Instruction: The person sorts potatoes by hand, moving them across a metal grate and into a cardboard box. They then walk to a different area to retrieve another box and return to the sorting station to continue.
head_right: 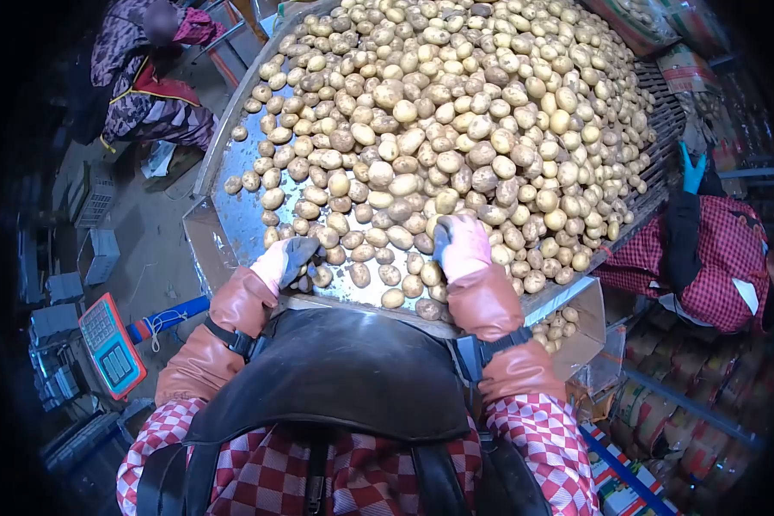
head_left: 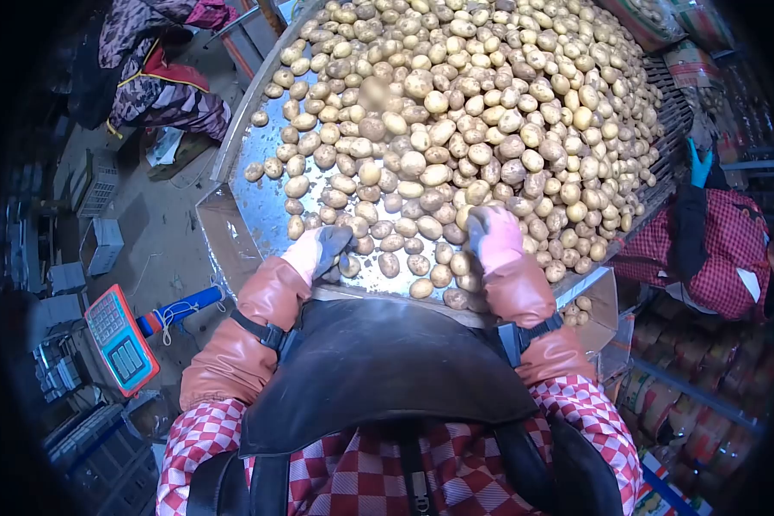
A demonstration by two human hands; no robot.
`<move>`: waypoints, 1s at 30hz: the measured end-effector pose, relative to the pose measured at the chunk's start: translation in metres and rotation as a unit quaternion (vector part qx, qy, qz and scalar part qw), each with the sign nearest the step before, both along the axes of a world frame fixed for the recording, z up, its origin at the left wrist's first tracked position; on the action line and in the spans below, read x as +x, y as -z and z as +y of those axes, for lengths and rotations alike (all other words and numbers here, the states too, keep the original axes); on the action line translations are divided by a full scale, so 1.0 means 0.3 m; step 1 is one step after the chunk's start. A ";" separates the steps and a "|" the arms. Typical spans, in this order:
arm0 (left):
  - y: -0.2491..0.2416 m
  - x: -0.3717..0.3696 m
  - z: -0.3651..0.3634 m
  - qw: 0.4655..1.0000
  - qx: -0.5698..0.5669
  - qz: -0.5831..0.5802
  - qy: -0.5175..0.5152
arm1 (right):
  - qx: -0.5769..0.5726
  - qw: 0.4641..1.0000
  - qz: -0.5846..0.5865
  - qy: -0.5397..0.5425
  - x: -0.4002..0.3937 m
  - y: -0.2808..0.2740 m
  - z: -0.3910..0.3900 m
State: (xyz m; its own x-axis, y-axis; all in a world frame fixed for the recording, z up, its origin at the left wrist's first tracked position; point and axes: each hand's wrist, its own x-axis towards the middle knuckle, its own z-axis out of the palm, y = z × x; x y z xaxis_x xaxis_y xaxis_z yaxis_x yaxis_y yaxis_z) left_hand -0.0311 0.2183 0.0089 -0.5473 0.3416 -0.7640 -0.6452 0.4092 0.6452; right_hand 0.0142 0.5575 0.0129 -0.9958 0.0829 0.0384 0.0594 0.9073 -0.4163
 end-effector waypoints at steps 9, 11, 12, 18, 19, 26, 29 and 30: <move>-0.025 -0.069 0.161 0.998 0.040 -0.029 0.032 | 0.027 0.994 -0.043 0.096 -0.205 -0.052 0.021; -0.028 -0.073 0.164 0.995 0.034 0.009 0.098 | 0.112 0.975 -0.166 0.099 -0.279 -0.047 0.003; -0.031 -0.073 0.164 0.995 0.029 0.010 0.093 | 0.116 0.974 -0.169 0.094 -0.305 -0.033 0.005; -0.032 -0.078 0.118 0.998 0.038 -0.015 0.043 | 0.158 0.961 -0.196 0.117 -0.365 -0.051 -0.017; -0.042 -0.075 0.111 0.998 0.045 -0.039 0.030 | 0.153 0.954 -0.222 0.134 -0.362 -0.064 -0.026; -0.043 -0.090 0.120 0.997 0.016 -0.030 0.071 | 0.154 0.961 -0.206 0.100 -0.286 0.025 0.051; -0.043 -0.087 0.160 0.996 -0.004 -0.011 0.090 | 0.131 0.955 -0.238 0.123 -0.307 -0.029 0.031; -0.046 -0.080 0.171 0.995 -0.005 -0.012 0.099 | 0.144 0.954 -0.240 0.105 -0.308 -0.031 0.032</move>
